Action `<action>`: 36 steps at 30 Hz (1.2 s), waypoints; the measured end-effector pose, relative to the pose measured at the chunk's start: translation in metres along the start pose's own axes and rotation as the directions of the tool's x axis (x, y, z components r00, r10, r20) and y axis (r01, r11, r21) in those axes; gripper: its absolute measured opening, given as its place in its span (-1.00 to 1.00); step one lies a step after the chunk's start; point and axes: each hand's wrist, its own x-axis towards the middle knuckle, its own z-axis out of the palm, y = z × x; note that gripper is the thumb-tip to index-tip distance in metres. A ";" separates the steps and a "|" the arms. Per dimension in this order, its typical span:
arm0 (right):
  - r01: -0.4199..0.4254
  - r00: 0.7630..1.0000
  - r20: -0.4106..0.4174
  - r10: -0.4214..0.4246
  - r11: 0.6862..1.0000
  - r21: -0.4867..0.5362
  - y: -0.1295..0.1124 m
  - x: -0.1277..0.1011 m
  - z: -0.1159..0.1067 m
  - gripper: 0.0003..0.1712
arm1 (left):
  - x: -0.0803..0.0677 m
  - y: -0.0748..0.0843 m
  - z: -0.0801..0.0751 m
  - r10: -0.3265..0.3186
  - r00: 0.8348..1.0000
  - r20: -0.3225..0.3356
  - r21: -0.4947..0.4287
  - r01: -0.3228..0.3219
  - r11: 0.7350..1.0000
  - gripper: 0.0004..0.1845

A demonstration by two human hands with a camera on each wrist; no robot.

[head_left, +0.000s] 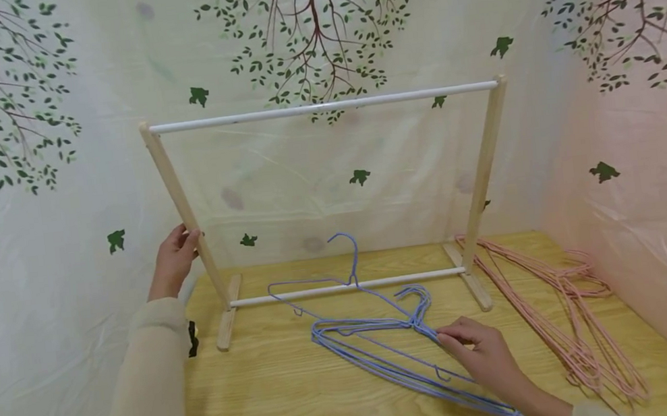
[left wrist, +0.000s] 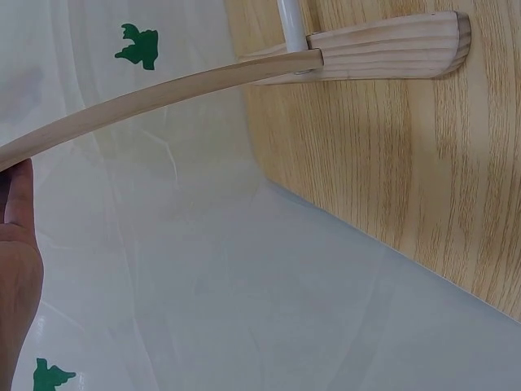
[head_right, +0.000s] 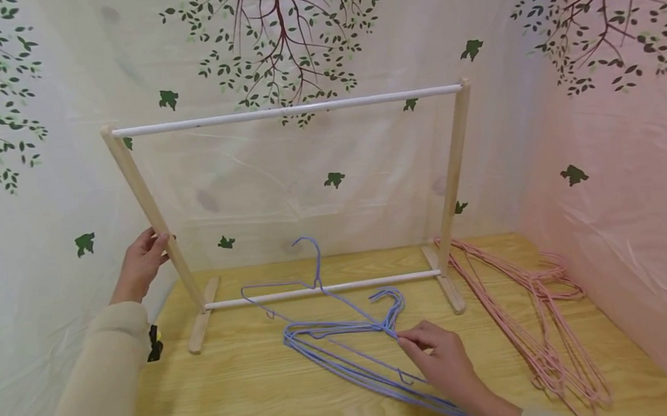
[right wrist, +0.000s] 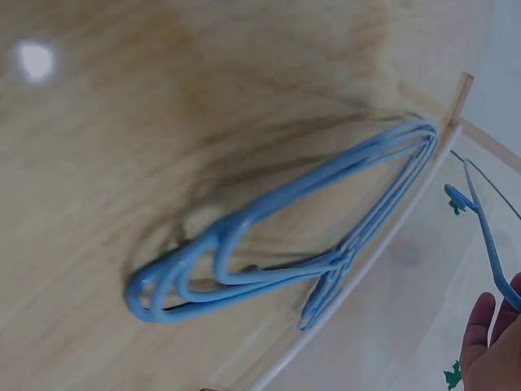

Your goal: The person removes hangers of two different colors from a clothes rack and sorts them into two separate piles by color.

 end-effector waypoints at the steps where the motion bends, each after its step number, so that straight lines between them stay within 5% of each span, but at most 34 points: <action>1: -0.005 1.000 0.004 0.005 1.000 0.004 0.000 -0.003 -0.001 -0.86 | 0.000 0.000 0.000 -0.002 1.000 0.002 0.004 0.002 1.000 -0.42; 4: -0.054 0.998 0.021 0.054 0.998 0.016 0.001 -0.013 -0.006 -0.87 | 0.001 -0.001 0.001 -0.014 1.000 0.003 0.007 0.014 1.000 -0.41; 7: -0.215 0.976 0.050 0.212 0.976 0.046 0.005 -0.022 -0.013 -0.88 | 0.002 -0.002 0.002 -0.024 1.000 0.005 0.007 0.024 1.000 -0.40; 13: -0.578 0.814 0.078 0.575 0.816 0.014 0.027 -0.030 -0.030 -0.68 | 0.002 -0.002 0.003 -0.035 0.999 0.001 0.002 0.035 0.999 -0.40; 17: -0.626 0.769 0.083 0.633 0.773 -0.100 0.042 -0.033 -0.038 -0.64 | 0.003 -0.004 0.004 -0.036 0.999 0.000 -0.007 0.036 0.999 -0.40; 20: -0.601 0.779 0.084 0.622 0.778 -0.186 0.047 -0.036 -0.043 -0.66 | 0.004 -0.005 0.006 -0.037 0.999 0.008 -0.015 0.037 0.999 -0.39; 24: -0.517 0.823 0.084 0.562 0.801 -0.301 0.051 -0.041 -0.048 -0.71 | 0.004 -0.005 0.007 -0.040 0.999 0.006 -0.013 0.040 0.999 -0.39; 29: -0.441 0.848 0.079 0.524 0.781 -0.443 0.053 -0.042 -0.051 -0.70 | 0.004 -0.003 0.008 -0.045 0.999 0.008 -0.011 0.045 0.999 -0.41; 33: -0.403 0.874 0.072 0.481 0.799 -0.447 0.052 -0.034 -0.053 -0.67 | 0.003 0.002 0.009 -0.038 0.999 0.009 -0.004 0.038 0.999 -0.43; 36: -0.339 0.908 0.069 0.413 0.821 -0.459 0.051 -0.023 -0.053 -0.66 | 0.000 0.002 0.010 -0.001 1.000 -0.018 0.101 0.003 0.995 -0.43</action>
